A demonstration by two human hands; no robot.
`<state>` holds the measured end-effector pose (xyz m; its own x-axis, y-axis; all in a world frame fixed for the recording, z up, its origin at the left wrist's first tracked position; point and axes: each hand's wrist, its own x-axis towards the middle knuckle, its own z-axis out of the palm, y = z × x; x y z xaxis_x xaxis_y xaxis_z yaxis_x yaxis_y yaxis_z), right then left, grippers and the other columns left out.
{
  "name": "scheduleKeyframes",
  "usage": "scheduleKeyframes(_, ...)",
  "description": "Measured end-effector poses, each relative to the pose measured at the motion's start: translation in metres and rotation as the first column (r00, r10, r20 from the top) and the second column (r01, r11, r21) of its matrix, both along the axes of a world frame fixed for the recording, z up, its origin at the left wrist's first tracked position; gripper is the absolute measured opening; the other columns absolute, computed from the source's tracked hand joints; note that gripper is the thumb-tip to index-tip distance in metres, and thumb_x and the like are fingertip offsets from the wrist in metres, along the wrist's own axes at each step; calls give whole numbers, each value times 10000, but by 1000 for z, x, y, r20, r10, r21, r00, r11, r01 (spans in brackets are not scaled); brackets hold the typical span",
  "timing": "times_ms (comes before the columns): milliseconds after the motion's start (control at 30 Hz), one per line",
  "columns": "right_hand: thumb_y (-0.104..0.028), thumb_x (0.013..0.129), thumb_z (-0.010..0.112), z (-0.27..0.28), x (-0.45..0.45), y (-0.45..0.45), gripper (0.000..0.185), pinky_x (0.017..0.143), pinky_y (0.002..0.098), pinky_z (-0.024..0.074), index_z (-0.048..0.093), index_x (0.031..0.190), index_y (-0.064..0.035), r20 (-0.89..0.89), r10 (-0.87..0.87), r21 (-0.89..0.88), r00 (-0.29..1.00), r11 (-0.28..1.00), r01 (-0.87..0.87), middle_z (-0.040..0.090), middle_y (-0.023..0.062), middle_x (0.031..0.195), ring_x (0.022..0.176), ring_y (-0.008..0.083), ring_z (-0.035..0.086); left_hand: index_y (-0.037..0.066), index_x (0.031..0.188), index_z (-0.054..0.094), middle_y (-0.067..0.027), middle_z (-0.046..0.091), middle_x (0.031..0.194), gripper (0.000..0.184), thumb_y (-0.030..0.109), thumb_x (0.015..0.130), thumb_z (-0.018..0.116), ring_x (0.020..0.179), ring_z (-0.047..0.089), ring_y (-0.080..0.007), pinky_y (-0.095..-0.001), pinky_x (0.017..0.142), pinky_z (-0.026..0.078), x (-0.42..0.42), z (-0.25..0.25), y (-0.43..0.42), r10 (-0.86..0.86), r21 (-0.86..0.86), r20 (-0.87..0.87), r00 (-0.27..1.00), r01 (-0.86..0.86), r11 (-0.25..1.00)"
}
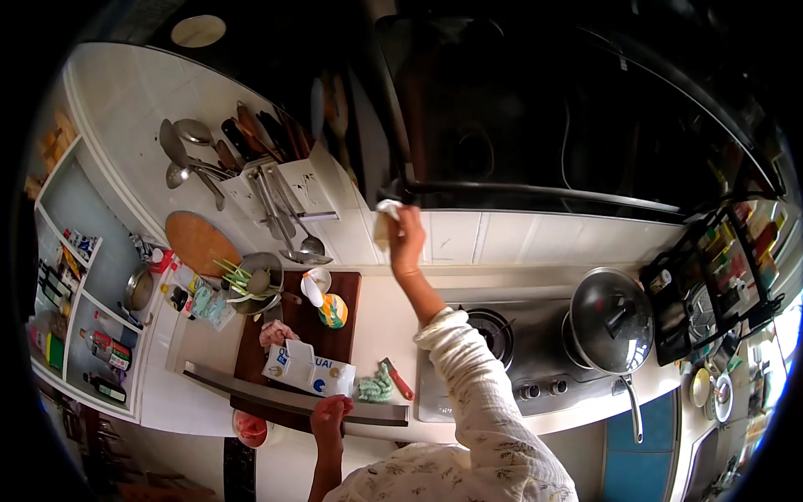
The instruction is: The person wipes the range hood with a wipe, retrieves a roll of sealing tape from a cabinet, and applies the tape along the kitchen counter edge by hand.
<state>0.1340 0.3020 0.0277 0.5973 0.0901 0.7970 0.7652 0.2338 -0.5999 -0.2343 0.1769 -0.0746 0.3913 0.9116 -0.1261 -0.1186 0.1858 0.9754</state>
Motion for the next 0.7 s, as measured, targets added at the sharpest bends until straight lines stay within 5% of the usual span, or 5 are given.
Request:
scheduleKeyframes(267, 122, 747, 642, 157, -50, -16, 255, 660, 281, 492, 626, 976, 11, 362, 6, 158, 932, 985, -68, 624, 144, 977, 781, 260, 617, 8, 1028, 628, -87, 676, 911, 127, 87, 937, 588, 807, 643, -169, -307, 773, 538, -26, -5, 7, 46, 12, 14, 999, -47, 999)
scheduleKeyframes(467, 116, 758, 614, 66, -12, -2, 287, 714, 324, 516, 644, 1019, -3, 431, 100, -150, 897, 988, -38, 624, 150, 1007, 864, 324, 641, 10, 1028, 627, -87, 677, 913, 130, 97, 937, 592, 814, 643, -168, -309, 781, 535, -35, -2, 22, 52, -23, 65, 997, -51, 998)
scheduleKeyframes(700, 124, 754, 602, 160, -54, -10, 309, 620, 282, 491, 646, 1033, -3, 514, 38, -22, 857, 999, -31, 632, 127, 1031, 750, 253, 632, -12, 1012, 624, -102, 675, 909, 114, 46, 930, 570, 815, 649, -175, -301, 766, 531, -30, 0, 38, 2, -28, 90, 996, 1, 1000)
